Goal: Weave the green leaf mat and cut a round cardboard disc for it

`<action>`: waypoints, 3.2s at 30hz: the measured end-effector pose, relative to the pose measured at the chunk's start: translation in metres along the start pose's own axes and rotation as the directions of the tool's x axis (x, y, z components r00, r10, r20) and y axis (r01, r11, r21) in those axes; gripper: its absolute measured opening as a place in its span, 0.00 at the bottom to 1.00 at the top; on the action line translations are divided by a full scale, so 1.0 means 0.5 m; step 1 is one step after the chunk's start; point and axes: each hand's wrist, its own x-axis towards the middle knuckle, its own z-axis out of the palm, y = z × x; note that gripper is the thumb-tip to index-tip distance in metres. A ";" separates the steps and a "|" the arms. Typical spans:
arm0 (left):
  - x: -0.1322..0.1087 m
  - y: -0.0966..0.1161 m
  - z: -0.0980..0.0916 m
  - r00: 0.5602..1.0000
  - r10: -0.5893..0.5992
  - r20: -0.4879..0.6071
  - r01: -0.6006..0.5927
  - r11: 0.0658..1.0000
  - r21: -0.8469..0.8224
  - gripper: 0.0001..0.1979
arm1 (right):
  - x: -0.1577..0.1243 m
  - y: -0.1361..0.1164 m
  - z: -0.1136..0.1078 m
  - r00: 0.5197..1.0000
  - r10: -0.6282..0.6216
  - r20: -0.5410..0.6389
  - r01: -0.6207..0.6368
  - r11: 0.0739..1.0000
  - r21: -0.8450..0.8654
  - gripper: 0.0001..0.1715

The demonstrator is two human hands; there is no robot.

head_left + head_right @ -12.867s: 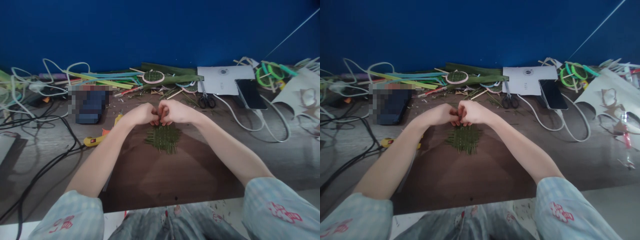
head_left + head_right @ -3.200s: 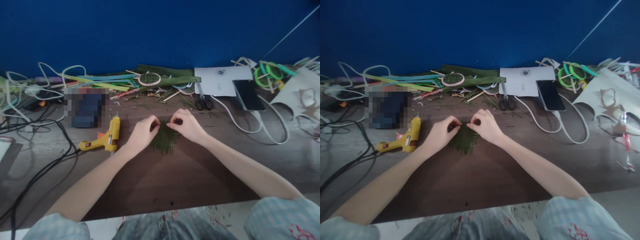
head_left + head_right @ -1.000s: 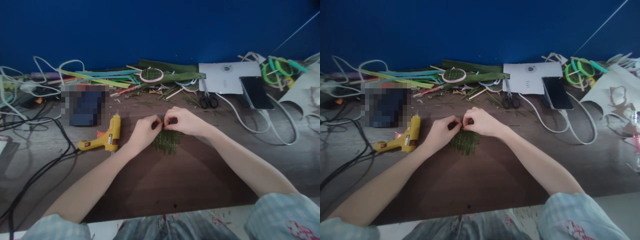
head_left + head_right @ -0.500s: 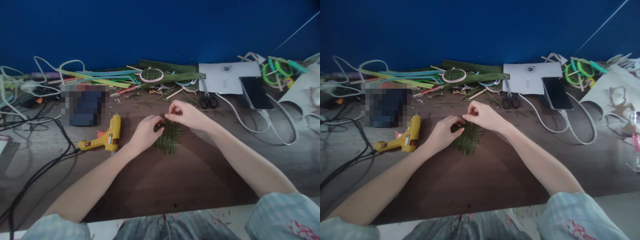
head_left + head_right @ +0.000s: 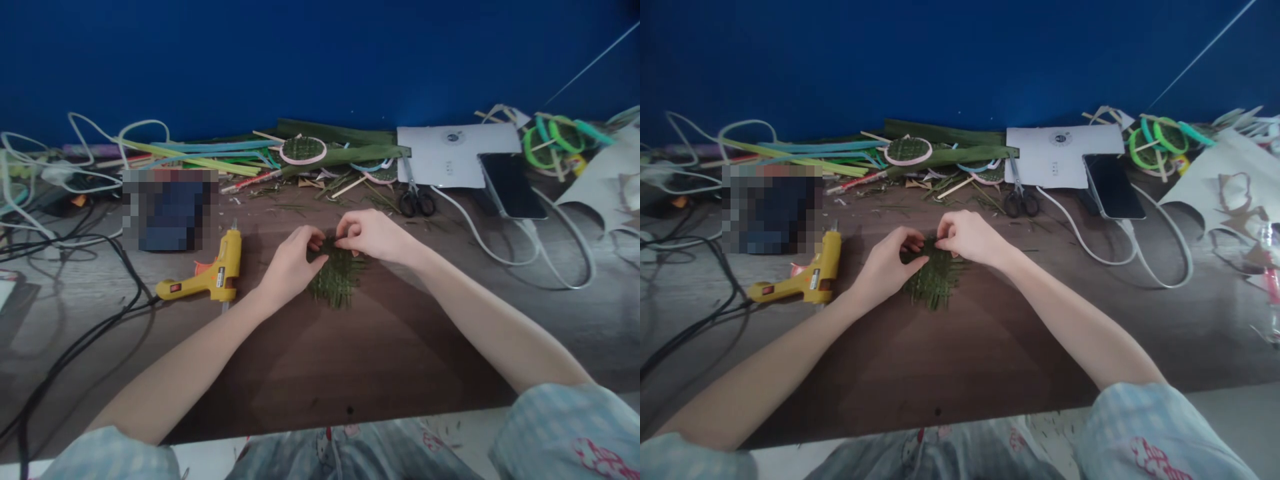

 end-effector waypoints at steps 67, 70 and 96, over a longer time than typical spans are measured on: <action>-0.004 -0.002 -0.038 0.998 0.007 0.069 -0.018 0.986 0.163 0.09 | 0.000 -0.002 0.010 0.998 -0.043 -0.036 0.037 0.987 -0.157 0.13; 0.003 -0.004 -0.050 0.990 -0.035 0.137 0.016 0.991 0.136 0.12 | -0.001 -0.002 0.013 0.997 -0.068 -0.047 0.058 0.979 -0.193 0.16; 0.036 -0.018 -0.042 0.992 -0.055 0.112 0.044 0.994 0.098 0.08 | -0.001 -0.009 0.022 0.999 0.008 -0.053 -0.023 0.958 -0.287 0.18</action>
